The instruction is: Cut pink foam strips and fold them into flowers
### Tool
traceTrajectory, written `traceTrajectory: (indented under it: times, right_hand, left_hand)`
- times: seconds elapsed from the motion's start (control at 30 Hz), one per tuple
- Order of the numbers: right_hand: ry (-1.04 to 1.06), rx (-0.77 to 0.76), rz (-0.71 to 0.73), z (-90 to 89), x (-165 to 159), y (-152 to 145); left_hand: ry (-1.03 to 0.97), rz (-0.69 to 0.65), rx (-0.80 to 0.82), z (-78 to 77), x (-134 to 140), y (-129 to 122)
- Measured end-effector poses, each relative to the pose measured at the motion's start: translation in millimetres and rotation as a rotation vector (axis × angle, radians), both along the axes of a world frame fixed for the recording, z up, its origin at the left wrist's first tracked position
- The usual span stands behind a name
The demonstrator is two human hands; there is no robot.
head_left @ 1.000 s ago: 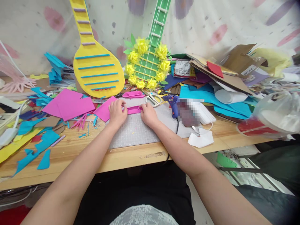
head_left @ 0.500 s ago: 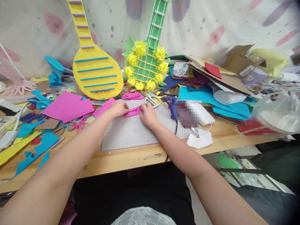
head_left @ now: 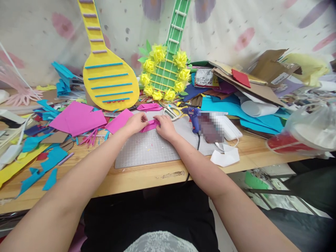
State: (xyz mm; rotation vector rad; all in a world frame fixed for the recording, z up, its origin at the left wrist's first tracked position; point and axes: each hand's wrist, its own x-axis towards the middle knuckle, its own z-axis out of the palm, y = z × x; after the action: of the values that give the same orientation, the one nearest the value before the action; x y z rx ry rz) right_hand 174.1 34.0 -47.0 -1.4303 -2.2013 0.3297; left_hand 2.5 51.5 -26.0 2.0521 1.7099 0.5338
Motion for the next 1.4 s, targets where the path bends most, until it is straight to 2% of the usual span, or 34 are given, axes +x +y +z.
traceTrajectory:
  times: [0.1, 0.2, 0.4, 0.63, 0.8, 1.07, 1.23, 1.33, 1.4]
  right_hand:
    - [0.006, 0.004, -0.003, -0.4, 0, 0]
    - [0.022, 0.006, -0.019, 0.5, 0, -1]
    - [0.101, 0.011, 0.011, -0.5, 1, 0]
    - [0.049, 0.018, 0.024, -5.4, 0, 7]
    - [0.034, 0.023, 0.048, -2.7, 2, 5]
    - [-0.061, -0.013, 0.089, 12.5, 9, -7]
    - [-0.052, 0.005, 0.049, 8.2, 10, -4]
    - [-0.055, 0.005, 0.091, 4.5, 10, -1]
    - [-0.02, -0.01, 0.111, 3.5, 10, 0]
  left_hand:
    - [-0.015, 0.072, -0.119, 3.1, 4, 5]
    - [0.035, 0.046, -0.173, 7.3, 8, 7]
    - [0.149, -0.112, 0.073, 10.6, 14, -9]
    - [0.3, -0.267, 0.32, 2.5, 8, -26]
    - [0.263, -0.37, 0.389, -2.1, -7, -31]
    - [0.308, -0.493, 0.364, 0.9, -16, -42]
    - [0.258, -0.429, 0.328, 2.5, -11, -42]
    - [0.242, -0.315, 0.264, 1.9, -4, -37]
    - [0.204, -0.216, 0.163, 5.0, 1, -33]
